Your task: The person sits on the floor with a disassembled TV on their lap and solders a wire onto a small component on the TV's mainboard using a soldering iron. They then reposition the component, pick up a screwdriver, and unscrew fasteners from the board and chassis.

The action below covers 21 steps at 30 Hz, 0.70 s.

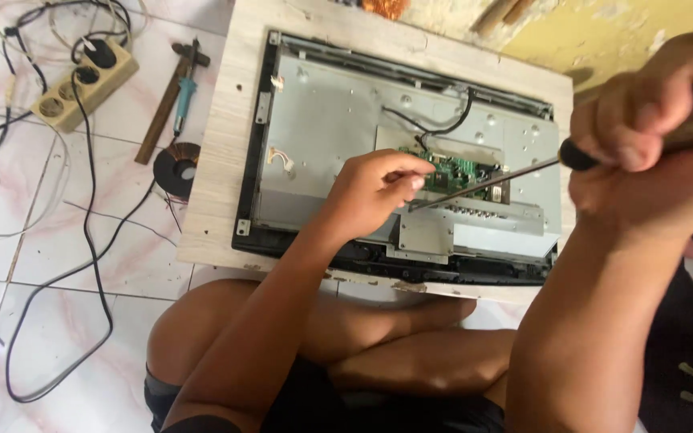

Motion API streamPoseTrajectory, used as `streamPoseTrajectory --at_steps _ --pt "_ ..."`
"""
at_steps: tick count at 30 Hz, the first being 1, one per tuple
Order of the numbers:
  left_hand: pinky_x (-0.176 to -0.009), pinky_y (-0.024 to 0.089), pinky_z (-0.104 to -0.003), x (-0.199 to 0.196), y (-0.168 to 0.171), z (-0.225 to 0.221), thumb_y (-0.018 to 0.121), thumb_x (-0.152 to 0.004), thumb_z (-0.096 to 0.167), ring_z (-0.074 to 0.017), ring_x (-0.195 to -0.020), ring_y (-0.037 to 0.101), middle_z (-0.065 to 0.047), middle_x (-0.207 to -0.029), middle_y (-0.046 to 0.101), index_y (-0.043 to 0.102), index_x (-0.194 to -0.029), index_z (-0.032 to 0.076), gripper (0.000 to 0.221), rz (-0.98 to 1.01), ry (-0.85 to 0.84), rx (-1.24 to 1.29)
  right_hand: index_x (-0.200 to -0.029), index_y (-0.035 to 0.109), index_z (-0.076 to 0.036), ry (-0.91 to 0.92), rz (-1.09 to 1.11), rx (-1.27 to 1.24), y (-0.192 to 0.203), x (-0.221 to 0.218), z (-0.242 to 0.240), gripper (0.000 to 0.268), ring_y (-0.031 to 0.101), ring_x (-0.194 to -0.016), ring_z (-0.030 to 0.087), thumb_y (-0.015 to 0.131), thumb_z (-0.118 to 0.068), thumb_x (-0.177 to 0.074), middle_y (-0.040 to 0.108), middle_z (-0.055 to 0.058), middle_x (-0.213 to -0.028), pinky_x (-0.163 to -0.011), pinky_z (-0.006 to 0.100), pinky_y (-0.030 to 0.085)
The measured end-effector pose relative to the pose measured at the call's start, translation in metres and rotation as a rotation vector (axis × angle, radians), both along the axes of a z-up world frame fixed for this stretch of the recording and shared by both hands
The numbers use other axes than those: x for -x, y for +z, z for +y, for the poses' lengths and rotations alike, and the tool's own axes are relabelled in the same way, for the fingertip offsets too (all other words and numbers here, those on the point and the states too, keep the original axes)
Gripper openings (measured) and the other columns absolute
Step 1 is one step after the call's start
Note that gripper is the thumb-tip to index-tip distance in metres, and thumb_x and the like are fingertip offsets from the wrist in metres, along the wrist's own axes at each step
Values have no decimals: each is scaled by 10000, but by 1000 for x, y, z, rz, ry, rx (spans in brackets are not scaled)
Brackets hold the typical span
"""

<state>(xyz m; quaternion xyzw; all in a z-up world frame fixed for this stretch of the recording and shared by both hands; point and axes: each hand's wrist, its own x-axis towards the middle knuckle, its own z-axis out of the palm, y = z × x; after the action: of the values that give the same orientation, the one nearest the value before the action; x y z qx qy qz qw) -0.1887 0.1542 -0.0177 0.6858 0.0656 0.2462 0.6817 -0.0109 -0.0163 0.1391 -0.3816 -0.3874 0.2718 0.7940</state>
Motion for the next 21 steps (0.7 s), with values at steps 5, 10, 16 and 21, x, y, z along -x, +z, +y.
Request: streamPoseTrajectory --at_steps 5,10,16,21 --pt "-750 617 -286 -6 -18 5 647 -1025 77 -125 -848 694 -80 -1011 741 700 -1233 20 222 -85 -11 460 -1060 506 -72 -64 -49 -5 -2 4 2 306 389 -555 116 410 -321 -1208 467 28 -804 -554 267 271" --pt "-743 569 -307 4 -8 10 549 -988 1 -158 -847 660 -128 -1029 706 661 -1226 -44 267 -103 -2 749 -1162 535 -66 -204 -106 -11 -11 11 -12 390 382 -592 170 411 -435 -1145 484 70 -833 -559 307 262" --pt "-639 462 -273 11 -8 7 500 -946 -16 -130 -738 555 -108 -954 657 628 -1174 -70 267 -154 -8 870 -1152 536 -43 -227 -131 -16 -1 29 0 416 380 -576 202 419 -443 -1159 498 101 -859 -558 331 270" --pt "-590 408 -252 13 -10 6 505 -905 -26 -114 -700 515 -92 -922 636 611 -1155 -61 274 -113 -52 857 -1121 531 -19 -293 -144 -39 4 48 6 429 380 -551 229 427 -430 -1185 511 129 -883 -555 351 279"
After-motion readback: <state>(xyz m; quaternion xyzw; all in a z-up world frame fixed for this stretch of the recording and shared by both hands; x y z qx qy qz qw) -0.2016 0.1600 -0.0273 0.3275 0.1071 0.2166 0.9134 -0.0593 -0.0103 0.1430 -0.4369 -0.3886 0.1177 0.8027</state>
